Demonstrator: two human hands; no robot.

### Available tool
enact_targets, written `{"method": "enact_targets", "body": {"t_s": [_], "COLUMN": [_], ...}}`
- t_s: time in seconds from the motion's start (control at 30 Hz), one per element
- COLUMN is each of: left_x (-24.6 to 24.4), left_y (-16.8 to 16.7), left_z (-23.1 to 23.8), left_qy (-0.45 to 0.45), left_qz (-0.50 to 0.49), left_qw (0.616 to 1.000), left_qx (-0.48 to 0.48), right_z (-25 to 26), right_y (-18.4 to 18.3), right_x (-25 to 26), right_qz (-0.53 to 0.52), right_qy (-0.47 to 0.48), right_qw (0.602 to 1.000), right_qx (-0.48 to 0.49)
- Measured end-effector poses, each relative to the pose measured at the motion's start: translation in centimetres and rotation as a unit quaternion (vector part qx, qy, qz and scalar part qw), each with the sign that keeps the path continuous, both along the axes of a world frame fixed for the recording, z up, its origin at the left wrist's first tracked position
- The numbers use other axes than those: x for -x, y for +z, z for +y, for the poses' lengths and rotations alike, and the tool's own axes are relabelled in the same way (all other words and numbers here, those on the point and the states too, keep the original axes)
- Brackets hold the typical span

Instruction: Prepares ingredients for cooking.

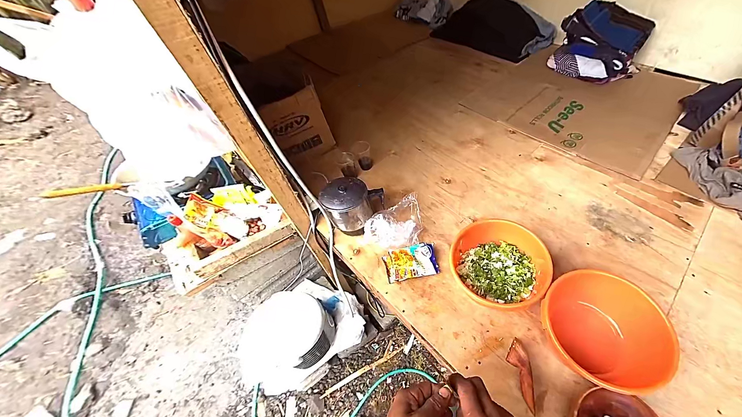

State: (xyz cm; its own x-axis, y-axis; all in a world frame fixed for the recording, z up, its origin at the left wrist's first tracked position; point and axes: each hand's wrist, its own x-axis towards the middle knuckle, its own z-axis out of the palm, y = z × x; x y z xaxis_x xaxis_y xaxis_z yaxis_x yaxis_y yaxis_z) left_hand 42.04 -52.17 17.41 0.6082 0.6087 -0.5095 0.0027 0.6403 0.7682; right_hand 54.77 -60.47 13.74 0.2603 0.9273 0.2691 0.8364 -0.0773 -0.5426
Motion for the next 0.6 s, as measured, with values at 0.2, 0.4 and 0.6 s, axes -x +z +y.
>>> {"method": "enact_targets", "body": {"t_s": [0.2,0.4,0.6], "left_x": [-0.1,1.4,1.8], "left_y": [0.6,-0.6,-1.3], "left_z": [-0.4,1.3,2.5], "left_qy": [-0.029,-0.175,-0.180], "left_qz": [0.007,-0.019,-0.068], "left_qw": [0.998,0.984,0.981], "left_qx": [0.052,-0.019,0.029], "right_z": [0.0,-0.3,-0.3], "right_y": [-0.1,1.6,2.4], "right_x": [0.4,0.1,-0.7], "right_qz": [-0.037,0.118,0.254], "right_qy": [0.001,0.019,0.017], "right_qw": [0.999,0.984,0.954], "right_qx": [0.029,0.133,0.159]}}
